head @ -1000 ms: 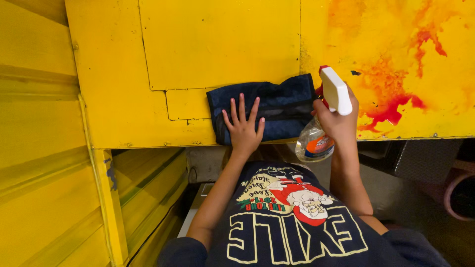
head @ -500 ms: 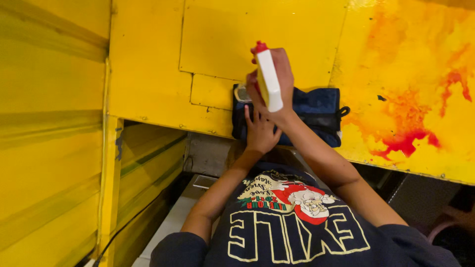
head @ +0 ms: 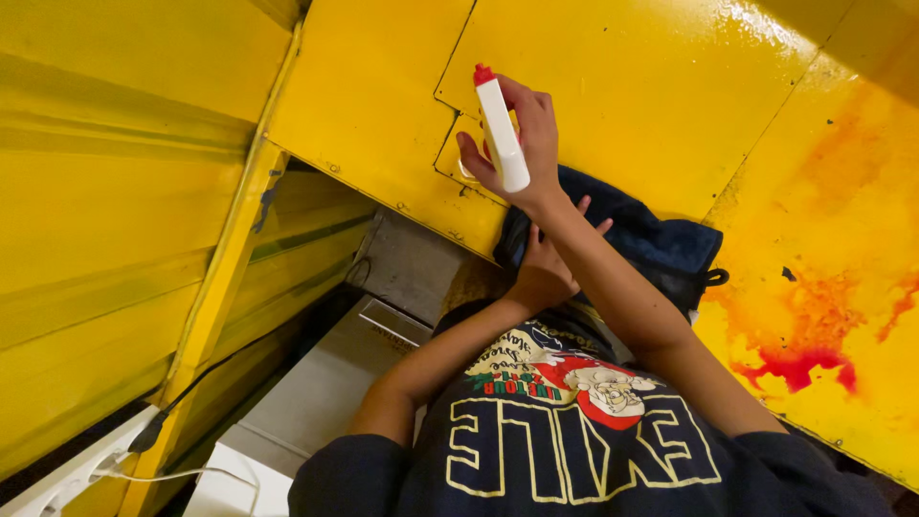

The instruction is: The person cleans a yellow metal surface using a dark blue cloth and a spray bottle. They repeatedly wipe the surface and spray it with liquid to remove red stains and dirt.

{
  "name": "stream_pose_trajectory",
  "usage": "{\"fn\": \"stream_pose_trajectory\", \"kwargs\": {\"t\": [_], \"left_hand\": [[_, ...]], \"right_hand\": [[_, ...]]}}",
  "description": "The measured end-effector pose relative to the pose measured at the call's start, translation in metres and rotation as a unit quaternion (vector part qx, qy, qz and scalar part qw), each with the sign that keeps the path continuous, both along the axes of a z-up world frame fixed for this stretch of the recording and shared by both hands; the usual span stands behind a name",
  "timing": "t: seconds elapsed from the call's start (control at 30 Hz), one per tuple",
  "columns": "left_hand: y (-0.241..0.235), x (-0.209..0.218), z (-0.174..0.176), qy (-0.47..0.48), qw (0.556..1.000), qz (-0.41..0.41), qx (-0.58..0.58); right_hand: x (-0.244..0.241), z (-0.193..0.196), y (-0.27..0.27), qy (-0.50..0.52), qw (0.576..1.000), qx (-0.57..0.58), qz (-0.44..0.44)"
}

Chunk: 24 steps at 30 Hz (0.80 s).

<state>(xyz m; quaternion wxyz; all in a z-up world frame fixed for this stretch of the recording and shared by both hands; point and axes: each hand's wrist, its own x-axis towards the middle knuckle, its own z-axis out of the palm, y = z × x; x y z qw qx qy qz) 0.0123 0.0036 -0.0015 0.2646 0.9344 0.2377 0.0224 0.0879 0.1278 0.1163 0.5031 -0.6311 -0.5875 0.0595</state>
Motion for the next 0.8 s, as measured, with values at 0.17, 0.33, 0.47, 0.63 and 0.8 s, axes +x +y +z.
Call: {"fn": "stream_pose_trajectory", "kwargs": {"t": [0.17,0.33,0.47,0.63,0.8], "left_hand": [[0.005,-0.005,0.0,-0.088,0.996,0.021,0.004],[0.017,-0.004,0.009,-0.152,0.986,0.065,-0.038],[0.014,0.002,0.017,-0.089,0.995,0.042,0.02],[0.019,0.002,0.02,-0.083,0.995,0.019,0.048],[0.012,-0.004,0.019,-0.045,0.996,0.021,0.069]], "right_hand": [[0.024,0.006,-0.049,0.04,0.998,-0.037,0.019],[0.048,-0.018,-0.147,0.019,0.967,-0.168,-0.19],[0.045,-0.044,-0.222,-0.02,0.926,-0.258,-0.274],[0.033,-0.067,-0.259,-0.038,0.89,-0.337,-0.303],[0.022,-0.08,-0.269,-0.064,0.875,-0.371,-0.305]]}}
